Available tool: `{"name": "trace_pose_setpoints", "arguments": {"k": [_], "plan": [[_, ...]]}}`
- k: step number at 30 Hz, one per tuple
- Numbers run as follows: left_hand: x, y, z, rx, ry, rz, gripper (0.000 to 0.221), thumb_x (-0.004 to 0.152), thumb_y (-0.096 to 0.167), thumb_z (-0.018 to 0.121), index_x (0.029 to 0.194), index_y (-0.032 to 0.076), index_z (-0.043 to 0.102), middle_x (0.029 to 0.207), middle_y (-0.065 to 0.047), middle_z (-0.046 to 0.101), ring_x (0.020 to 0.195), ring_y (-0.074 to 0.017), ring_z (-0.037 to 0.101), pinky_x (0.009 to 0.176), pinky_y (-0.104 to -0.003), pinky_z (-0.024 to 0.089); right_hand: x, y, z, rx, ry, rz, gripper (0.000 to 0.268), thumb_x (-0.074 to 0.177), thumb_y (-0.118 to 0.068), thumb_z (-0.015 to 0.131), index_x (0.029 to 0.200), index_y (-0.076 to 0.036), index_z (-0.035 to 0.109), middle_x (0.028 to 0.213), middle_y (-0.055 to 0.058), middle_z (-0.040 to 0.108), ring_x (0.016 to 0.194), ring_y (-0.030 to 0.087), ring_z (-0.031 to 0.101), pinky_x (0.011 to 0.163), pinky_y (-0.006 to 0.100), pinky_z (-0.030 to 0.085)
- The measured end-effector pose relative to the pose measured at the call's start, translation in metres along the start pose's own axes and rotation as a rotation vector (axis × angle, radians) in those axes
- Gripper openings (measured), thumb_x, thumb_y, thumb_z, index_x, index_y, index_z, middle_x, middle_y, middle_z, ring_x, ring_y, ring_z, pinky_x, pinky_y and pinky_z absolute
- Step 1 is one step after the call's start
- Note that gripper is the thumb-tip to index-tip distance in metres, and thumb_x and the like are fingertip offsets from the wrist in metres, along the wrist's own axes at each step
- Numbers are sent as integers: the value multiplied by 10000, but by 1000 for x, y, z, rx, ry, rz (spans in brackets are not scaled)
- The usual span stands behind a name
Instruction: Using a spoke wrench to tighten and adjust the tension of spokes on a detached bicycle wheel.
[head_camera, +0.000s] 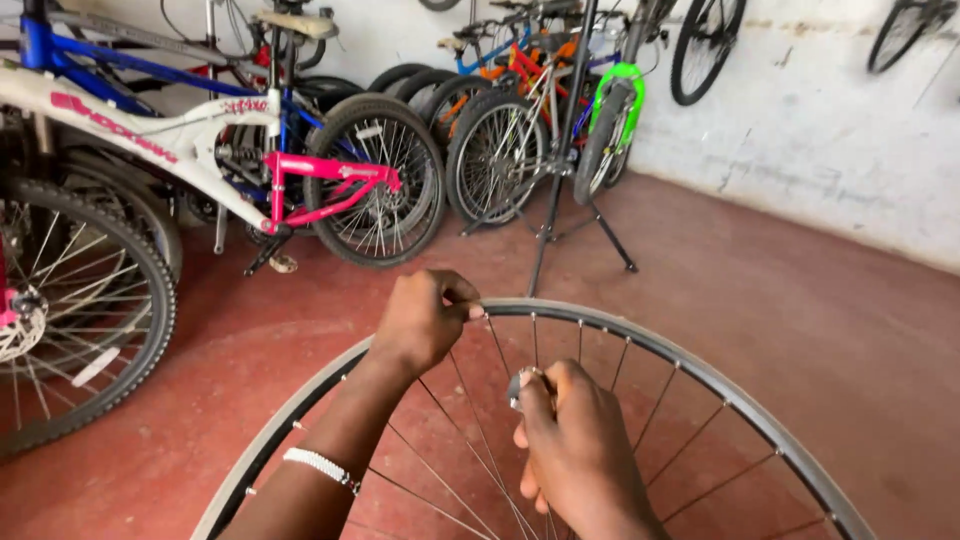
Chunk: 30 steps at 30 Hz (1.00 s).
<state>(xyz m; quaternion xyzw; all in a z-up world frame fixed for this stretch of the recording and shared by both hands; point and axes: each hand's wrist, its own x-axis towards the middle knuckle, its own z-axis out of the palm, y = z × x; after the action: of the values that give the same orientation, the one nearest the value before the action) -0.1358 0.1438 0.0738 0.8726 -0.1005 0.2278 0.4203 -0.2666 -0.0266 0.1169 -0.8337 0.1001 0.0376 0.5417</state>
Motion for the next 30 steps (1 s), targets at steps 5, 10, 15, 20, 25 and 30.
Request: {"name": "trace_pose_setpoints", "arguments": {"k": [5, 10, 15, 20, 25, 30], "plan": [[-15, -30, -27, 358, 2, -248, 201, 850, 348, 726, 876, 160, 789, 815, -99, 762, 749, -371, 698, 714, -480, 551, 31, 17, 51, -222, 209, -263, 257, 965, -294, 596, 847, -69, 632, 629, 85, 660, 450, 252, 562, 477, 405, 448], [-47, -40, -65, 484, 52, -473, 269, 955, 469, 645, 1026, 265, 806, 830, -96, 769, 849, -361, 768, 812, -503, 616, 22, -5, 63, -63, 202, -266, 322, 952, -272, 519, 840, -2, 655, 502, 153, 645, 318, 272, 603, 353, 376, 538], [-77, -53, -70, 527, 58, -485, 274, 990, 451, 635, 1124, 266, 787, 952, -138, 783, 973, -404, 749, 898, -538, 583, 16, 6, 79, -118, 99, -243, 342, 956, -268, 494, 899, 30, 652, 536, 176, 641, 331, 266, 609, 360, 391, 535], [-70, -57, -63, 555, -28, -458, 267, 955, 366, 633, 1153, 246, 766, 983, -187, 771, 1000, -453, 733, 924, -549, 576, 27, 21, 87, -151, 105, -200, 292, 974, -255, 522, 955, 10, 641, 599, 167, 700, 410, 258, 690, 445, 367, 577], [-54, -71, -56, 571, -36, -415, 261, 932, 317, 637, 1161, 272, 756, 991, -154, 773, 984, -433, 745, 894, -539, 590, 74, 8, 89, -248, 113, -228, 271, 988, -235, 445, 944, -9, 587, 698, 163, 743, 551, 272, 768, 563, 374, 638], [-49, -79, -42, 561, -102, -378, 271, 900, 279, 645, 1129, 306, 788, 972, -104, 782, 960, -401, 757, 872, -514, 602, 151, 16, 111, 143, -188, 49, 386, 1009, -182, 392, 1260, 93, 496, 1041, 429, 683, 834, 455, 758, 690, 548, 636]]}}
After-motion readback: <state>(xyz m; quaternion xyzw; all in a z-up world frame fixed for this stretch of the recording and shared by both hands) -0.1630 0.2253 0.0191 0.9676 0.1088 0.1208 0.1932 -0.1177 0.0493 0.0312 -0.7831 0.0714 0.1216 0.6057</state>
